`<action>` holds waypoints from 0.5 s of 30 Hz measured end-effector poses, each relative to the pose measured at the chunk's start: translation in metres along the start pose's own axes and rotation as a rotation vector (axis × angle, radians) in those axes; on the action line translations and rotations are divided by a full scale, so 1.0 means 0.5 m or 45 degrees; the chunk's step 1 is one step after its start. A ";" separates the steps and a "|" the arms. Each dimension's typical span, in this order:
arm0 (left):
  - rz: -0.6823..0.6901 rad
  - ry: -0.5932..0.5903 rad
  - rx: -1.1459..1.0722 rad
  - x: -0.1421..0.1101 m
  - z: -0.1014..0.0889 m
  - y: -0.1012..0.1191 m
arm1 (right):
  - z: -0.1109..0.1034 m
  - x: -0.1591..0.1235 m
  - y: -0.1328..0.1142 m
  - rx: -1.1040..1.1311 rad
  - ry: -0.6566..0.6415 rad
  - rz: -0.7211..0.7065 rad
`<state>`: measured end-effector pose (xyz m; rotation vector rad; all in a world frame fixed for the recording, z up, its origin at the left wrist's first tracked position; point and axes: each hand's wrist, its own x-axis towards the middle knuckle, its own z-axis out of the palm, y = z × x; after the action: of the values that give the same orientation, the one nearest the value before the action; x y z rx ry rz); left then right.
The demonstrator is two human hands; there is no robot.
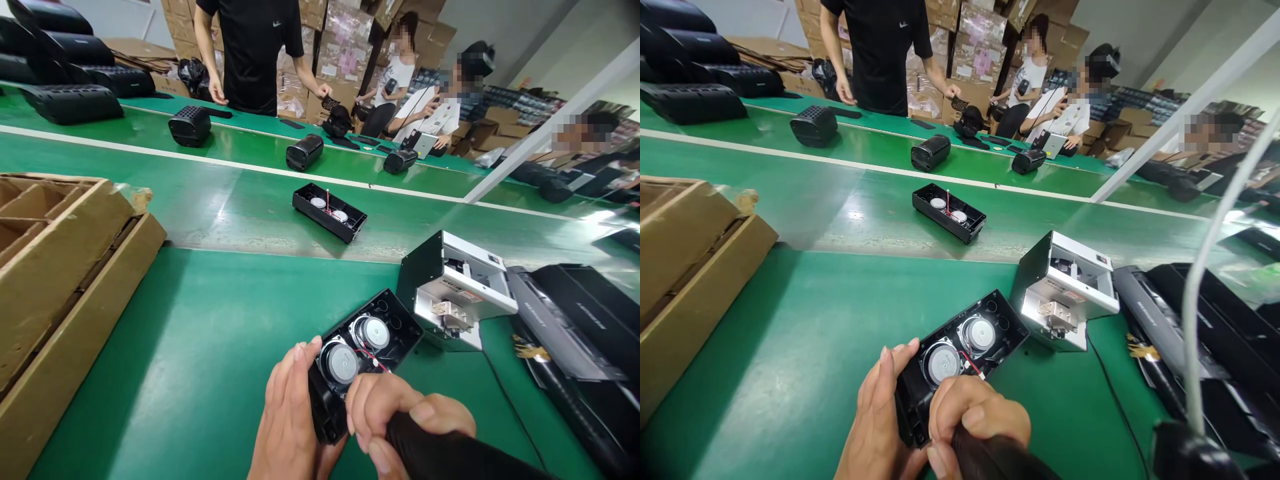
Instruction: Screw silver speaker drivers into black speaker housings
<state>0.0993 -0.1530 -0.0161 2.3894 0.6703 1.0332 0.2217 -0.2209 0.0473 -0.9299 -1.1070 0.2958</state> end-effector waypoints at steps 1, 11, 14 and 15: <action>0.009 0.008 0.005 0.001 0.000 -0.001 | 0.002 -0.001 0.001 0.008 0.017 0.009; 0.066 0.110 -0.022 0.015 0.007 -0.011 | -0.159 0.084 -0.154 0.265 0.659 -0.028; 0.130 0.090 0.097 0.015 0.012 -0.016 | -0.273 0.053 -0.179 0.047 0.879 0.116; 0.158 0.101 0.156 0.014 0.015 -0.019 | -0.305 0.034 -0.173 -0.016 0.928 0.206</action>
<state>0.1067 -0.1428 -0.0223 2.5345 0.6360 1.1746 0.3408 -0.3374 0.1041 -1.0245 -0.3655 0.0632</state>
